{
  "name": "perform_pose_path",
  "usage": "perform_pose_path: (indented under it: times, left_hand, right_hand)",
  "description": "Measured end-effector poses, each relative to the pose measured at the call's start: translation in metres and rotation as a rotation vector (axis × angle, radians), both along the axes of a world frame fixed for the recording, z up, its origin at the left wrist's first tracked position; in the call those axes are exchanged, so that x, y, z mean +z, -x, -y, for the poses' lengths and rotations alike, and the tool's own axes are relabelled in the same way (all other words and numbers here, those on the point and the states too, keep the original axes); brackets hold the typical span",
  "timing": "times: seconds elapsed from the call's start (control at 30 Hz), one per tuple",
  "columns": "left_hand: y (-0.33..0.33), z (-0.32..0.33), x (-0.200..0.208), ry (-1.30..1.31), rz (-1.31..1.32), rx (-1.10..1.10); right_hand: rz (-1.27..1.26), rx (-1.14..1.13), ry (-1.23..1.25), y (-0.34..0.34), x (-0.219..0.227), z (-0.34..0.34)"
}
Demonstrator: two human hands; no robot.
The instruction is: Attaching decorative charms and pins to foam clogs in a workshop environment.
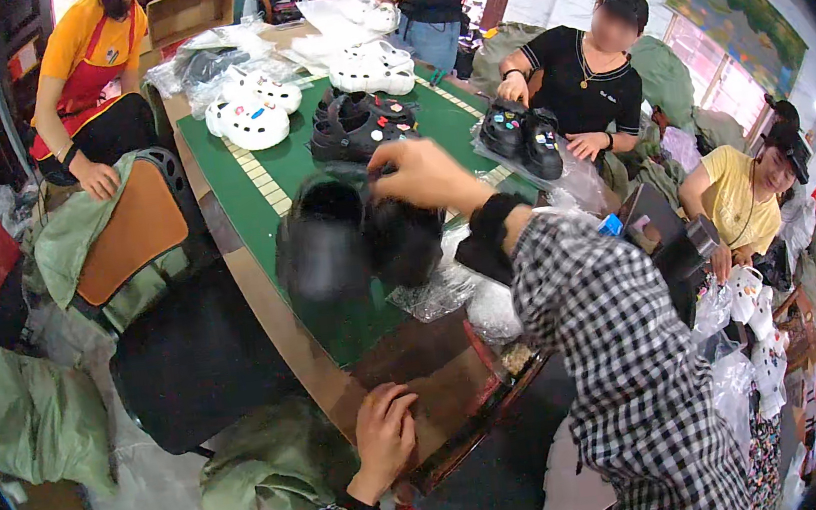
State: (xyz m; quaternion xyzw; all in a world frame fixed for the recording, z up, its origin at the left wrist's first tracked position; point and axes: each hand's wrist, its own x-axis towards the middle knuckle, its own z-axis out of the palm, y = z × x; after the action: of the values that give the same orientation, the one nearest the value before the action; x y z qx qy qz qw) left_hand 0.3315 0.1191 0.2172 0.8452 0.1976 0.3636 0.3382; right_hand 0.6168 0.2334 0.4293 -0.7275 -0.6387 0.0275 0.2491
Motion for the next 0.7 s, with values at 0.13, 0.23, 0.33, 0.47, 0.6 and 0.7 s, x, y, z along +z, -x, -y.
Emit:
perform_pose_path:
  times: [0.13, 0.23, 0.33, 0.47, 0.6, 0.7]
  left_hand:
    - [-0.001, -0.001, 0.001, -0.033, 0.015, 0.002]
    - [-0.001, -0.003, 0.000, -0.027, 0.028, -0.004]
    - [0.001, -0.002, 0.000, 0.001, 0.010, -0.019]
    - [0.003, -0.001, -0.001, 0.044, -0.022, -0.027]
    - [0.001, -0.002, -0.003, 0.007, -0.009, -0.015]
    - [0.001, -0.002, -0.004, 0.011, -0.020, -0.016]
  right_hand:
    - [-0.030, -0.133, -0.018, -0.075, 0.038, -0.001]
    - [0.018, -0.235, -0.084, -0.129, 0.059, 0.011]
    - [0.100, -0.407, -0.171, -0.163, 0.073, 0.036]
    - [0.294, -0.660, -0.321, -0.186, 0.059, 0.049]
    - [0.103, -0.538, -0.256, -0.195, -0.001, 0.048]
    - [0.128, -0.536, 0.158, -0.191, -0.016, 0.056]
